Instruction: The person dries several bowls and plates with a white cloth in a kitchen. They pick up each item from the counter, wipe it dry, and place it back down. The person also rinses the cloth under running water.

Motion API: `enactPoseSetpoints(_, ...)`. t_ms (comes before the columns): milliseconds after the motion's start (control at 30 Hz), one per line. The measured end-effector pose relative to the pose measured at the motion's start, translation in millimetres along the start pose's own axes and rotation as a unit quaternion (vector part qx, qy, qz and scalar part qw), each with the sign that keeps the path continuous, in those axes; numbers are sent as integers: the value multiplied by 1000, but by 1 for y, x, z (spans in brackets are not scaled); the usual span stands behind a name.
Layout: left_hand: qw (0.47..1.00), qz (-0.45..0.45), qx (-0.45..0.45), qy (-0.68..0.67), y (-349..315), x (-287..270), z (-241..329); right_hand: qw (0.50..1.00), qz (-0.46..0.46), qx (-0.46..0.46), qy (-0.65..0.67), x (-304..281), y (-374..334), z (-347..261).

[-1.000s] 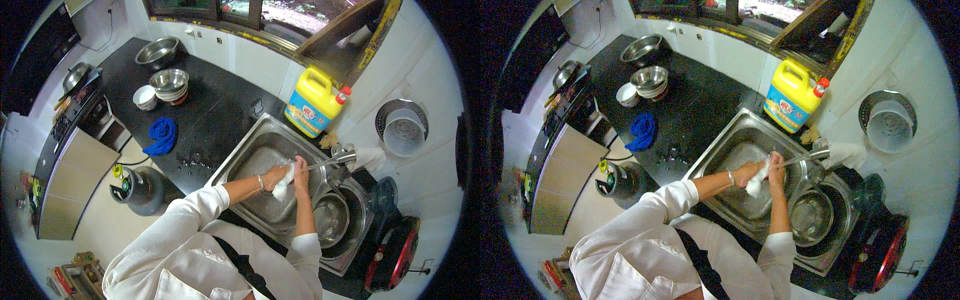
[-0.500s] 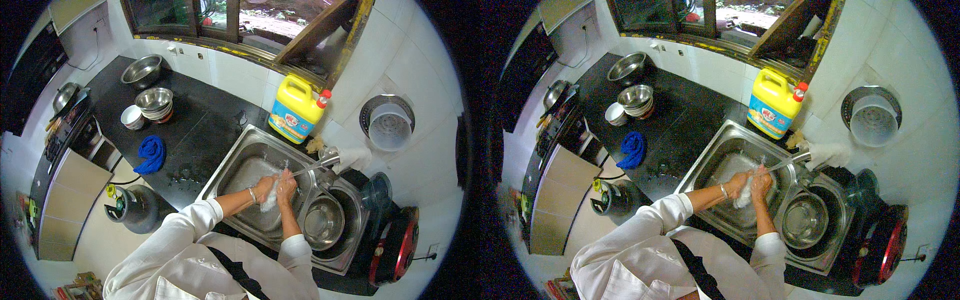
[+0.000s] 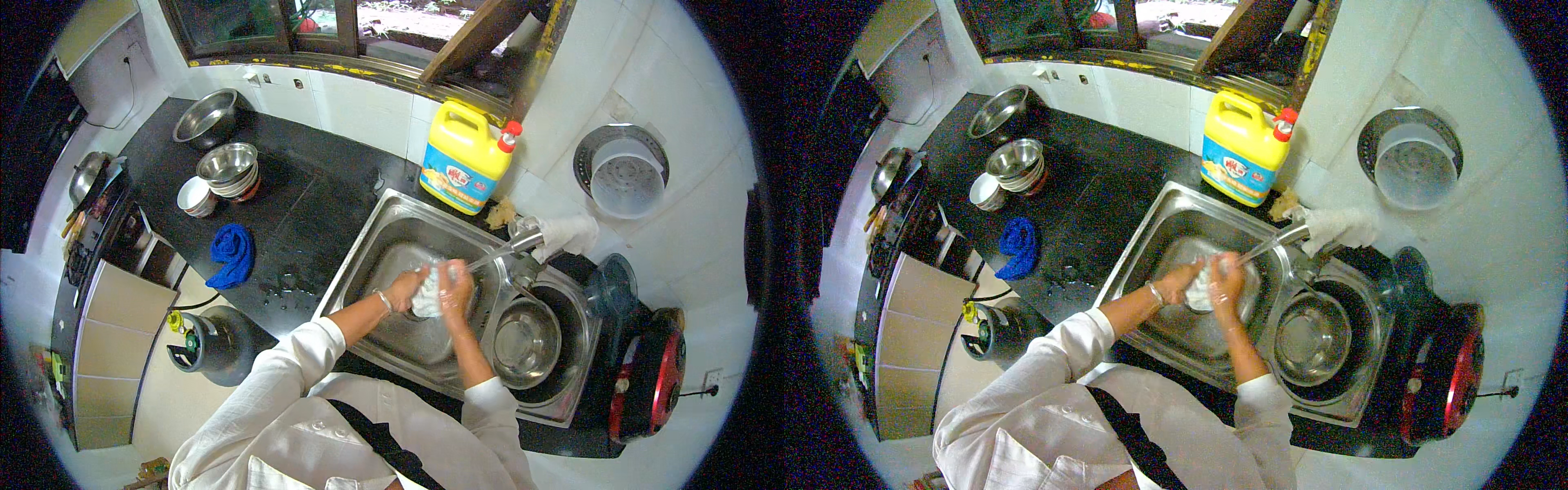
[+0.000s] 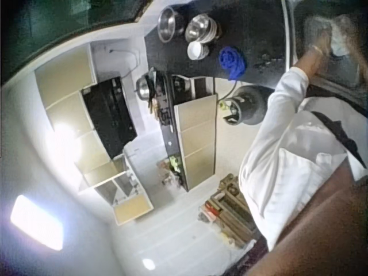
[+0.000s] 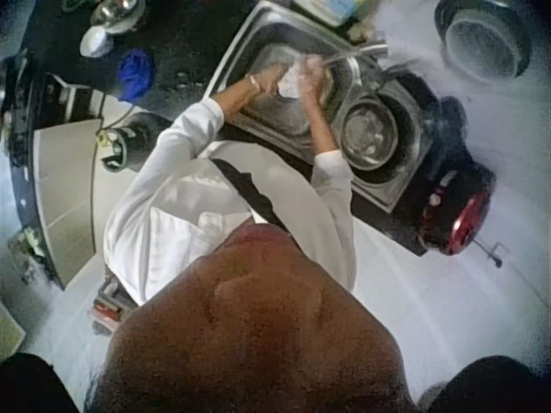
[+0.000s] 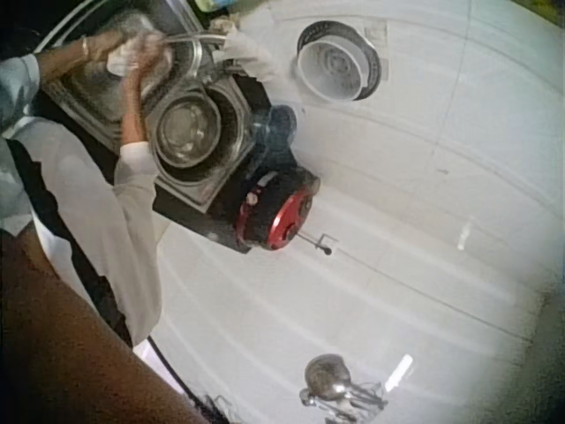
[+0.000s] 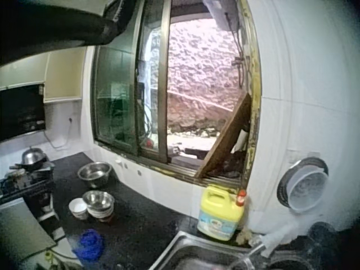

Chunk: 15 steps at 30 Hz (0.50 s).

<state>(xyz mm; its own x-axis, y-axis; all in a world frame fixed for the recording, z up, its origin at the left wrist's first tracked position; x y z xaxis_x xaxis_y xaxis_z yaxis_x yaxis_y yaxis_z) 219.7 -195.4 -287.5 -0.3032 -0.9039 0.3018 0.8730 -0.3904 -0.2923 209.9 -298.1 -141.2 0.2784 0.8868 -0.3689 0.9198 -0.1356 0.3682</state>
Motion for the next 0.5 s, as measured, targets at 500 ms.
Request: enactPoseSetpoints(500,971,57,-150,-179,-36,35,35,989,-69,78,-102,7,-3,9)
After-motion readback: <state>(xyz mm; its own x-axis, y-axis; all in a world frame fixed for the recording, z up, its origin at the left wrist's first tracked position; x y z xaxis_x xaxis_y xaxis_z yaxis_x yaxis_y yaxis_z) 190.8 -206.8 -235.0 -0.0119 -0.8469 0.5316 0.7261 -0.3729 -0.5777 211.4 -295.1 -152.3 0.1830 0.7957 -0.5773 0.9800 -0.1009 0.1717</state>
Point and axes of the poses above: each hand's wrist, its own y-axis towards the middle knuckle, its own x-axis out of the palm, z = x × y, the point moved 9 cm from there along y, towards the middle knuckle
